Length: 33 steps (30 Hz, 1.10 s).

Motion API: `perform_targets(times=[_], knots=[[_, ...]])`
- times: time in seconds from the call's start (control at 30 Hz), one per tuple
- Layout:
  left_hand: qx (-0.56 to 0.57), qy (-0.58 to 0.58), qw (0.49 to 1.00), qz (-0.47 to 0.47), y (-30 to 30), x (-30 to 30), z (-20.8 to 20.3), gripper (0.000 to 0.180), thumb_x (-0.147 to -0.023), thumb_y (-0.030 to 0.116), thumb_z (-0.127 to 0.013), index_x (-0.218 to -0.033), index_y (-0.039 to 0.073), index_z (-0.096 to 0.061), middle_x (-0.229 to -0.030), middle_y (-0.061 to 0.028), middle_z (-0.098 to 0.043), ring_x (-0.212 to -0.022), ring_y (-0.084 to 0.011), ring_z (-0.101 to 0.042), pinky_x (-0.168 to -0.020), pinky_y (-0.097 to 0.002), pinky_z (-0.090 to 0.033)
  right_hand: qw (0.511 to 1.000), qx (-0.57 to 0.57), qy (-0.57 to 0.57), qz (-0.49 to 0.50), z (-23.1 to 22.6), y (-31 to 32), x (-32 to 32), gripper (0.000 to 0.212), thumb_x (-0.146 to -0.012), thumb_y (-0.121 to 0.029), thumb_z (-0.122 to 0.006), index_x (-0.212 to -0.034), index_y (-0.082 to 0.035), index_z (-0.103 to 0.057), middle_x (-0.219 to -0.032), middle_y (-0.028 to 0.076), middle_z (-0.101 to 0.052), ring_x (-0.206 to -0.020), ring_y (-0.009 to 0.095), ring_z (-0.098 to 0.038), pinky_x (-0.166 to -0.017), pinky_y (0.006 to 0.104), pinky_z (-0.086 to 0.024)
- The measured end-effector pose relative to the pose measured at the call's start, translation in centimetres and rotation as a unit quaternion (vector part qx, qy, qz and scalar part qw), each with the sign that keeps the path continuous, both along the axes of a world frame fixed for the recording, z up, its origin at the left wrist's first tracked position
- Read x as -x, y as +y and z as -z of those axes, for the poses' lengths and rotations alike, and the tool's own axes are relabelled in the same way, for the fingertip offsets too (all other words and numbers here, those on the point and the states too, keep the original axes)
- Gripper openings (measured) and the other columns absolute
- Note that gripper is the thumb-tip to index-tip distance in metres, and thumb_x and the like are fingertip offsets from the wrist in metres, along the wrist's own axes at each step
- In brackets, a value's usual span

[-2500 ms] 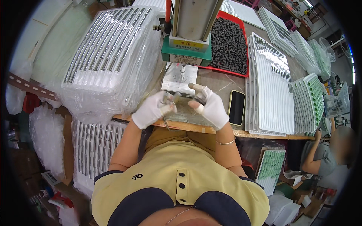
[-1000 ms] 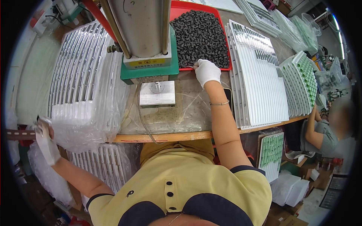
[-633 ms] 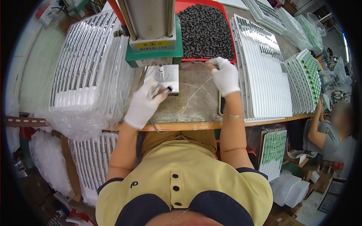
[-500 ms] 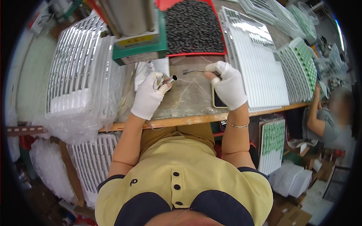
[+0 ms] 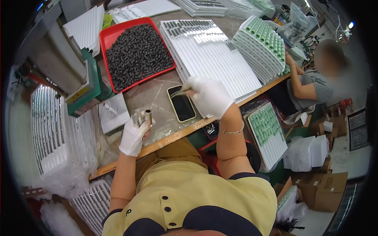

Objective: Assemble small black components into metal housings using a bench fixture and organize the finished parts into plastic trays.

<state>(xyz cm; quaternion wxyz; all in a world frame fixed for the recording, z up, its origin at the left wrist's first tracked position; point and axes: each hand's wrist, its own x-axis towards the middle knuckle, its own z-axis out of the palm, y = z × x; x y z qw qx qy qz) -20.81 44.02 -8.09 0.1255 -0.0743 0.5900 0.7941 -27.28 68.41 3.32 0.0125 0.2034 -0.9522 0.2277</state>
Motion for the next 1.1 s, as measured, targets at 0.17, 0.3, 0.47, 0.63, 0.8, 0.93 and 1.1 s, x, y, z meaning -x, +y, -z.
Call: perform_targets(times=[0.17, 0.3, 0.47, 0.63, 0.8, 0.93, 1.1], knots=[[0.078, 0.076, 0.994, 0.008, 0.5, -0.8, -0.7, 0.022, -0.072, 0.005, -0.069, -0.088, 0.005, -0.055, -0.079, 0.0004, -0.056, -0.066, -0.0079, -0.049, -0.06, -0.0208, -0.042, 0.958, 0.164, -0.015, 0.236, 3.0, 10.7, 9.6, 0.025, -0.085, -0.022, -0.06, -0.102, -0.003, -0.063, -0.09, 0.015, -0.066, -0.083, 0.024, -0.063, -0.076, 0.0319, -0.048], [0.045, 0.142, 0.989, -0.008, -0.3, -0.3, -2.5, 0.022, -0.065, 0.0, -0.065, -0.085, 0.005, -0.057, -0.085, -0.003, -0.058, -0.074, -0.009, -0.053, -0.066, -0.0223, -0.044, 0.931, 0.128, -0.01, 0.34, 8.6, 19.5, 19.2, 0.04, -0.082, -0.035, -0.061, -0.112, -0.008, -0.062, -0.105, 0.018, -0.065, -0.096, 0.03, -0.062, -0.084, 0.0349, -0.047], [0.099, 0.054, 0.992, -0.062, -0.9, 1.2, -0.9, 0.024, -0.066, -0.001, -0.064, -0.089, 0.005, -0.059, -0.084, -0.0024, -0.059, -0.073, -0.0078, -0.053, -0.064, -0.0215, -0.043, 0.897, -0.086, -0.04, 0.432, 7.4, 18.1, 22.6, 0.044, -0.08, -0.039, -0.061, -0.113, -0.01, -0.062, -0.114, 0.016, -0.062, -0.108, 0.03, -0.058, -0.089, 0.0398, -0.046], [0.153, 0.122, 0.977, -0.08, 0.8, 3.9, -1.5, 0.026, -0.071, -0.007, -0.064, -0.093, 0.006, -0.059, -0.078, 0.004, -0.056, -0.068, -0.0035, -0.049, -0.062, -0.0191, -0.04, 0.873, -0.194, -0.037, 0.446, 7.2, 19.5, 24.4, 0.04, -0.08, -0.034, -0.06, -0.109, -0.007, -0.065, -0.117, 0.016, -0.06, -0.109, 0.033, -0.057, -0.09, 0.0406, -0.047], [0.141, 0.119, 0.978, -0.094, 0.5, 3.8, -2.5, 0.024, -0.074, -0.003, -0.068, -0.094, 0.006, -0.06, -0.082, 0.0044, -0.058, -0.069, -0.002, -0.048, -0.062, -0.0177, -0.04, 0.872, -0.225, -0.037, 0.432, 6.5, 18.5, 24.0, 0.037, -0.079, -0.027, -0.058, -0.108, -0.005, -0.066, -0.114, 0.019, -0.061, -0.108, 0.035, -0.058, -0.09, 0.0413, -0.047], [0.094, 0.143, 0.981, -0.096, -0.4, 2.8, -2.0, 0.021, -0.075, 0.002, -0.073, -0.092, 0.006, -0.061, -0.083, 0.0049, -0.059, -0.067, -0.0011, -0.046, -0.06, -0.0167, -0.039, 0.876, -0.238, 0.026, 0.419, 7.6, 21.3, 25.0, 0.034, -0.078, -0.027, -0.061, -0.101, -0.003, -0.068, -0.103, 0.018, -0.066, -0.098, 0.029, -0.064, -0.082, 0.0392, -0.049], [0.131, 0.132, 0.976, -0.113, -1.4, 1.7, -0.8, 0.022, -0.073, 0.0, -0.072, -0.092, 0.006, -0.062, -0.084, 0.005, -0.061, -0.064, -0.0011, -0.046, -0.059, -0.0174, -0.04, 0.938, 0.217, 0.064, 0.261, 1.3, 9.9, 11.5, 0.017, -0.082, -0.02, -0.062, -0.086, -0.004, -0.065, -0.075, 0.006, -0.068, -0.053, 0.01, -0.053, -0.052, 0.0268, -0.041]])
